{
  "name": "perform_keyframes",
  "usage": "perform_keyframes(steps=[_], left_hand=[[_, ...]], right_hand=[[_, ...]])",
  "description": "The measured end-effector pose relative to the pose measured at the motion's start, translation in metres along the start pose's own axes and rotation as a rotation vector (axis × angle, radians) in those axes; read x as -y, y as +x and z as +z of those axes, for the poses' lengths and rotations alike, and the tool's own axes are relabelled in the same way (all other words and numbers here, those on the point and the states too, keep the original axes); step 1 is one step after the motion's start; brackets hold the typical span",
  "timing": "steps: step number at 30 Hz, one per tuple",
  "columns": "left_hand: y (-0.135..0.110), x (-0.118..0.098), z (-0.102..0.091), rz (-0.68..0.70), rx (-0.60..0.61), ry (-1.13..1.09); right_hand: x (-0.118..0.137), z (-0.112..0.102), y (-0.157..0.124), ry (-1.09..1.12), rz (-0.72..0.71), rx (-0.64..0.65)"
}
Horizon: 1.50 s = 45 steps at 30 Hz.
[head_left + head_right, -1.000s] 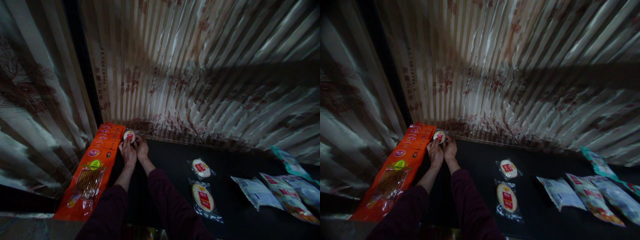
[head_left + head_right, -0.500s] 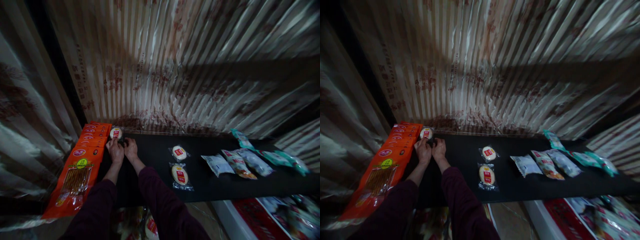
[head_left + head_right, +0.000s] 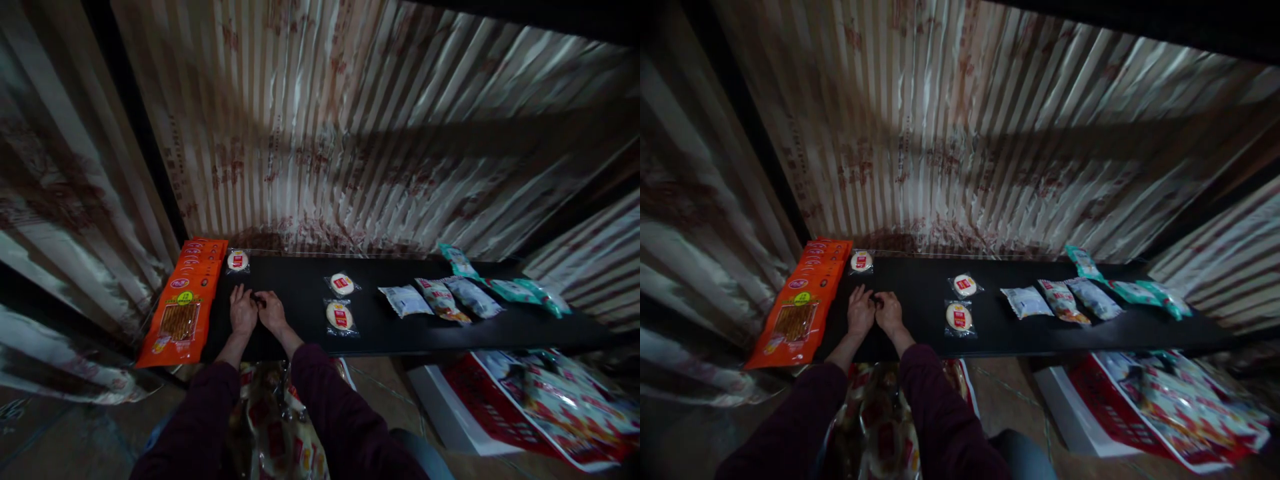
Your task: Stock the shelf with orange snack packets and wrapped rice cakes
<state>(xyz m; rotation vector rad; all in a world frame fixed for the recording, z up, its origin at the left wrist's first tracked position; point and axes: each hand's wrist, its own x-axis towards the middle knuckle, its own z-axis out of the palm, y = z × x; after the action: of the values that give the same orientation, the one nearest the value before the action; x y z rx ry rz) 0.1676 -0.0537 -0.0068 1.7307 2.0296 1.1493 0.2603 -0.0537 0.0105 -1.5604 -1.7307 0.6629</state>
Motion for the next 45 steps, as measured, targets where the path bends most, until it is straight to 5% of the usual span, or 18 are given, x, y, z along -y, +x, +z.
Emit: perform_keyframes(steps=[12,22,27,32,37,45], left_hand=[[-0.108,-0.003,-0.042,0.254,0.133,0.164],[-0.188,0.007,-0.063,0.259,0.247,0.137],[-0.237,0.018,-0.064,0.239,0.227,0.096],[-0.283,0.023,-0.062,0.272,0.352,0.110],[-0.295,0.027,-0.051,0.173,0.328,0.061],[-0.287,0.033,-0.042,0.101,0.315,-0.172]], right_hand=[[0.011,-0.022,-0.106,-0.008,-0.141,-0.004],[0.004,-0.028,-0.192,-0.160,-0.231,0.095],[-0.007,-0.044,-0.229,-0.231,-0.155,0.030],[-0.030,-0.051,-0.268,-0.277,-0.022,-0.053],[-0.045,-0.046,-0.288,-0.304,-0.082,-0.004],[-0.044,-0.042,-0.283,-0.248,-0.066,0.006]])
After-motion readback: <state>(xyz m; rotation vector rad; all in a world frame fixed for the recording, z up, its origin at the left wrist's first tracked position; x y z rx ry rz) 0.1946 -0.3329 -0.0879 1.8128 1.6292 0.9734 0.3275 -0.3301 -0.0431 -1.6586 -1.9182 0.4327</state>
